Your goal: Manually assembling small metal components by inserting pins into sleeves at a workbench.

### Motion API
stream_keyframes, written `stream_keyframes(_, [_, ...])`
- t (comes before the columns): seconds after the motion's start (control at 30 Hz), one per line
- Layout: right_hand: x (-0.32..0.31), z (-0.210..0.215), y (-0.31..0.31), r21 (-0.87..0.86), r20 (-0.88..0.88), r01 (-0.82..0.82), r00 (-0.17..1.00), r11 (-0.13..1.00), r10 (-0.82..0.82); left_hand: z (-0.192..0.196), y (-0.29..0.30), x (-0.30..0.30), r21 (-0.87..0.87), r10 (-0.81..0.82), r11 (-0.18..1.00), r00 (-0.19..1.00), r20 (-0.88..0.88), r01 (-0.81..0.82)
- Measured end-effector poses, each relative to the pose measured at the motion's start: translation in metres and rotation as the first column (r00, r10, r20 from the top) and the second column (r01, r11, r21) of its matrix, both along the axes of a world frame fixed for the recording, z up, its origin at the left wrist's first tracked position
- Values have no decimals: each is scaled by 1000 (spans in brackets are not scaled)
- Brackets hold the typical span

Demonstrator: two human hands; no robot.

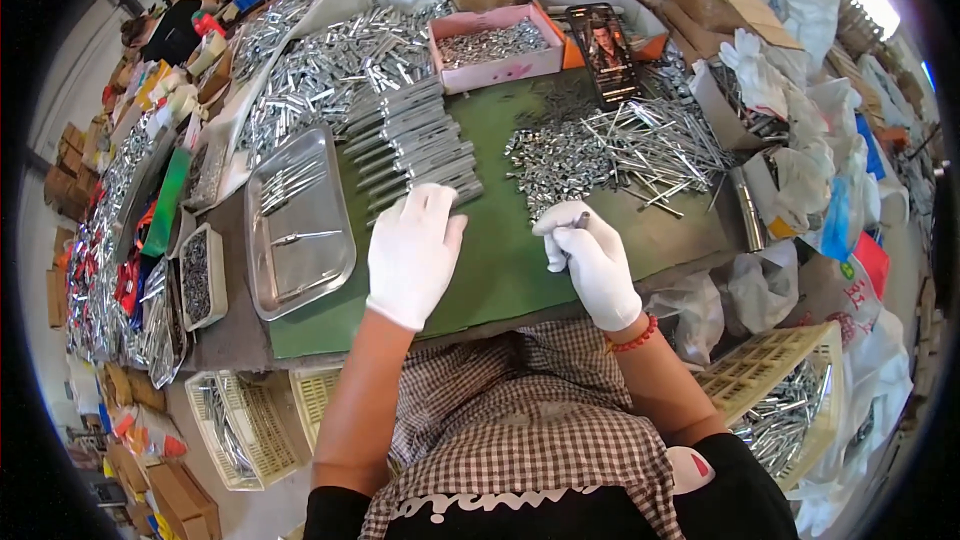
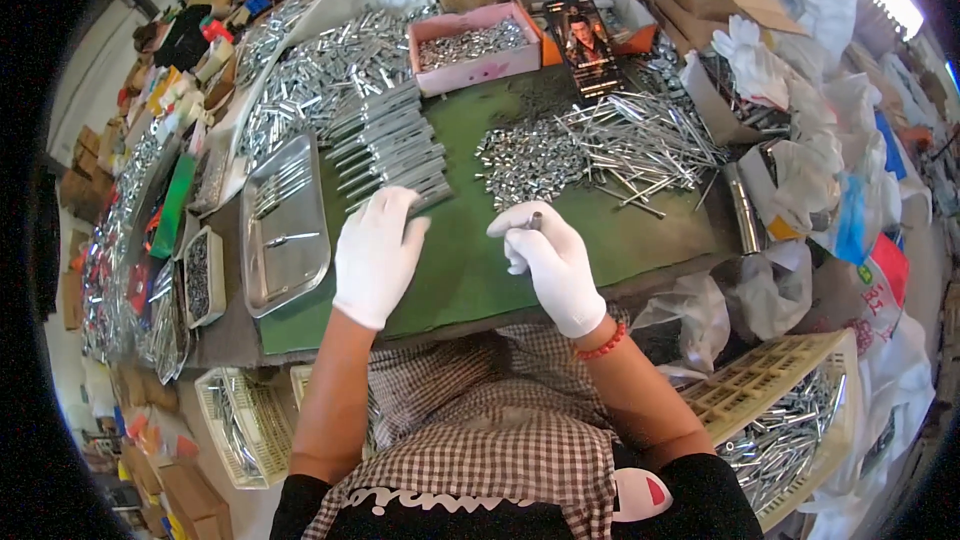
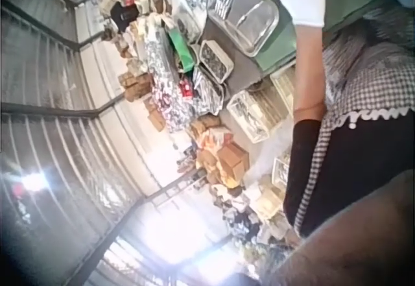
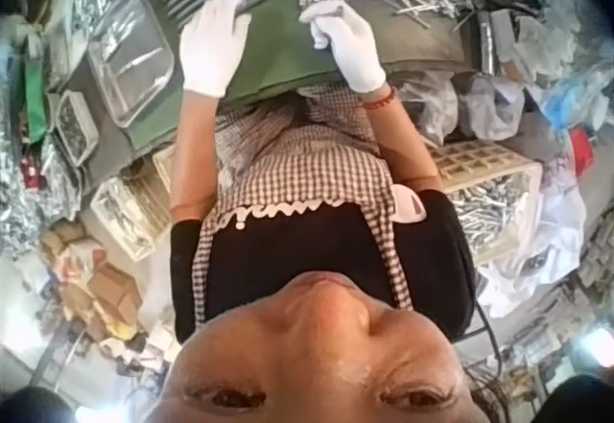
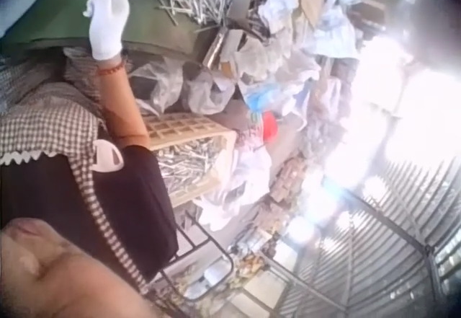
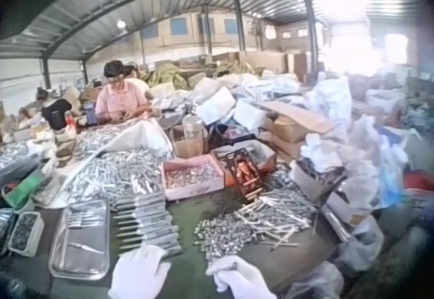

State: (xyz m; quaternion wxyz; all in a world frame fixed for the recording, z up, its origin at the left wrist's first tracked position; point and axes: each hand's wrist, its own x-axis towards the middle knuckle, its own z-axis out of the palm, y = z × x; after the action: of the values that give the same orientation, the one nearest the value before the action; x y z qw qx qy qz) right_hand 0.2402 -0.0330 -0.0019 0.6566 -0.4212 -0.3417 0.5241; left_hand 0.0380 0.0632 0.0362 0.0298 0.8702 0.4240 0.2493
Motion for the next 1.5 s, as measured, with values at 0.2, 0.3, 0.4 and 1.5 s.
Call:
stream_keyframes(0.2, [-1,1,-5,71,63,-13,998,997,8,-9,12,15,6,-21,1000,976,-215,23])
stream_keyframes(0.3, [1,7,-10,81,135,-9,991,997,-2,-7,9,9,36,-97,994,992,-85,100])
stream_keyframes(0.4, [3,34,-24,-44,203,-42,978,998,50,-17,3,-9,1,-240,971,969,57,240])
stream_keyframes(1.5, [20,39,-34,-226,698,-35,691,973,187,13,-49,14,-209,-368,900,923,111,384])
